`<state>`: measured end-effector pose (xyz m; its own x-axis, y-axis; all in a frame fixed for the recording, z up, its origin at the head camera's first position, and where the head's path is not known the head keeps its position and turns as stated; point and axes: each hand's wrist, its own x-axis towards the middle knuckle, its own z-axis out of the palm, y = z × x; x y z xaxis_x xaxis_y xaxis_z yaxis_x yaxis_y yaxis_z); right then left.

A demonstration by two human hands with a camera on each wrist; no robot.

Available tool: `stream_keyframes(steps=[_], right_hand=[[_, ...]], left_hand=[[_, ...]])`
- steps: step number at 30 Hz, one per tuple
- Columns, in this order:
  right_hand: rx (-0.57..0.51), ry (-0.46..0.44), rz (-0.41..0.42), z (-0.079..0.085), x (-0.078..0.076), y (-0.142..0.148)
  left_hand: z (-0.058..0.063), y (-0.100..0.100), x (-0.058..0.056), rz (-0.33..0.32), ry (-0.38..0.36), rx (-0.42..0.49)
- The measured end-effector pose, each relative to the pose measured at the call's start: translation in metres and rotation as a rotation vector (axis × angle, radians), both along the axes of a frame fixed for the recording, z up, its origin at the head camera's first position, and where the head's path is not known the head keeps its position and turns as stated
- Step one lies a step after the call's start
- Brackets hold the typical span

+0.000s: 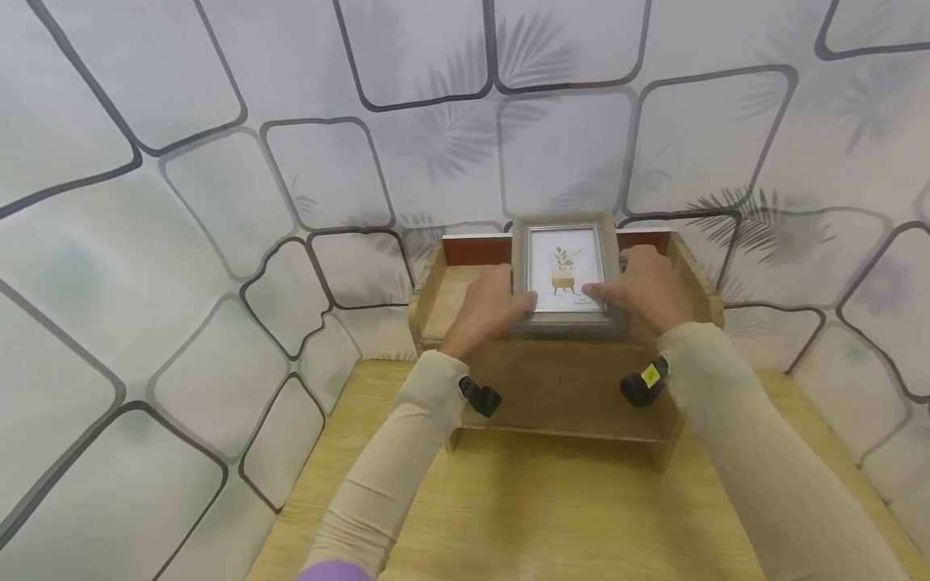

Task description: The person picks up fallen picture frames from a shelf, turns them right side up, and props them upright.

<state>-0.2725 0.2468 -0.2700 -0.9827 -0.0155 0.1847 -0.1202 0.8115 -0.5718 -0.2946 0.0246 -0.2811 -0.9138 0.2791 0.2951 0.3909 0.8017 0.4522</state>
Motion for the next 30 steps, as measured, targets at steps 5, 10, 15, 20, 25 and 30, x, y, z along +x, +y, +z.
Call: stream_keyframes(steps=[5,10,15,20,25,30], right_hand=[[-0.004,0.114,-0.025,0.006,-0.002,-0.004],[0.015,0.254,-0.072,0.006,-0.005,-0.009],[-0.005,0.324,-0.119,0.006,-0.009,-0.013],[-0.042,0.332,-0.147,0.007,-0.012,-0.013],[-0.073,0.393,-0.177,0.004,-0.013,-0.012],[-0.123,0.42,-0.206,0.001,-0.012,-0.013]], left_hand=[[0.004,0.003,0.002,0.044,0.033,0.046],[0.005,0.005,0.002,0.07,0.057,0.1],[0.006,0.007,0.002,0.085,0.096,0.108],[0.009,0.01,0.003,0.087,0.121,0.133],[0.008,0.015,0.004,0.082,0.128,0.184],[0.007,0.016,0.004,0.057,0.14,0.276]])
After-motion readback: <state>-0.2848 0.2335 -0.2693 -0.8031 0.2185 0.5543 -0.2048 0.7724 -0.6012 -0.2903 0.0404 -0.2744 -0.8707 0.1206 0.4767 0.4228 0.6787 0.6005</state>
